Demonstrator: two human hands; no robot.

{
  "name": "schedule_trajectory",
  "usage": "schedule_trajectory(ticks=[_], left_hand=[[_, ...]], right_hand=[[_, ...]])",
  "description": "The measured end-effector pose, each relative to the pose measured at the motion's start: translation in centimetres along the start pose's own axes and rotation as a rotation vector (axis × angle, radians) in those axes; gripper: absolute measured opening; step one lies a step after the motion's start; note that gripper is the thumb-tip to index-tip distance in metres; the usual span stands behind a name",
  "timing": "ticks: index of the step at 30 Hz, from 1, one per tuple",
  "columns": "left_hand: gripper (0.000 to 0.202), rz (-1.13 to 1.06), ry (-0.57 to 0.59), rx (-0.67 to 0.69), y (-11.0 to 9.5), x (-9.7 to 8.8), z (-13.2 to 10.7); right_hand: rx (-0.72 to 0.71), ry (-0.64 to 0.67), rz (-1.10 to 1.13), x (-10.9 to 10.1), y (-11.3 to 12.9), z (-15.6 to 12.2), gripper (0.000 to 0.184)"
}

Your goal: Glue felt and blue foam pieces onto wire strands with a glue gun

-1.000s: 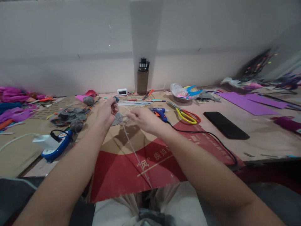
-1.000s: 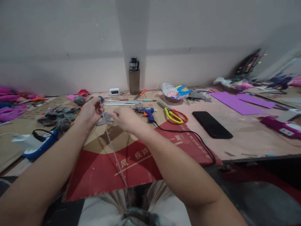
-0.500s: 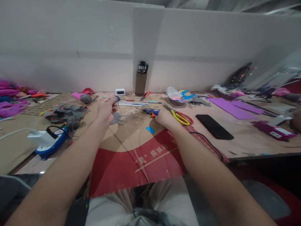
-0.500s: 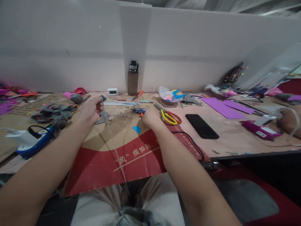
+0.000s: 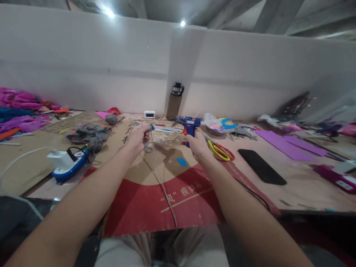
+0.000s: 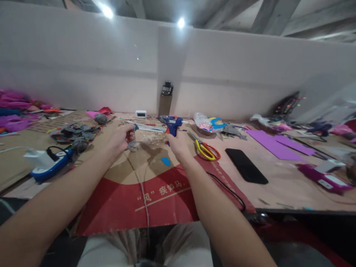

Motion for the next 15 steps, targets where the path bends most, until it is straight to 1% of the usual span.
schedule_trajectory(ticks=[3, 6, 10, 15], left_hand=[[0.018, -0.007, -0.003, -0.013, 0.3, -0.1, 0.0], [0.017, -0.015, 0.001, -0.023, 0.2, -0.1, -0.3], [0.017, -0.022, 0.029, -0.042, -0.2, 0.3, -0.7], [0.013, -0.019, 0.022, -0.049, -0.3, 0.6, -0.9]], right_hand=[[-0.08, 0.067, 0.0, 0.7, 1.6, -1.6, 0.032], [-0.158, 0.117, -0.099, 1.1, 2.6, -2.9, 0.025], [-0.244, 0.147, -0.187, 1.7, 2.7, -3.5, 0.025], [-0.26, 0.153, -0.252, 1.5, 2.8, -3.6, 0.024]])
Point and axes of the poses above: each hand's wrist, its own z-axis towards the middle knuckle, its own x-axis out of the palm, y = z × x, the point moved 1 cm from there along z, towards the middle knuckle, and after that the axes turned 7 degrees about x, right-handed, at the moved point
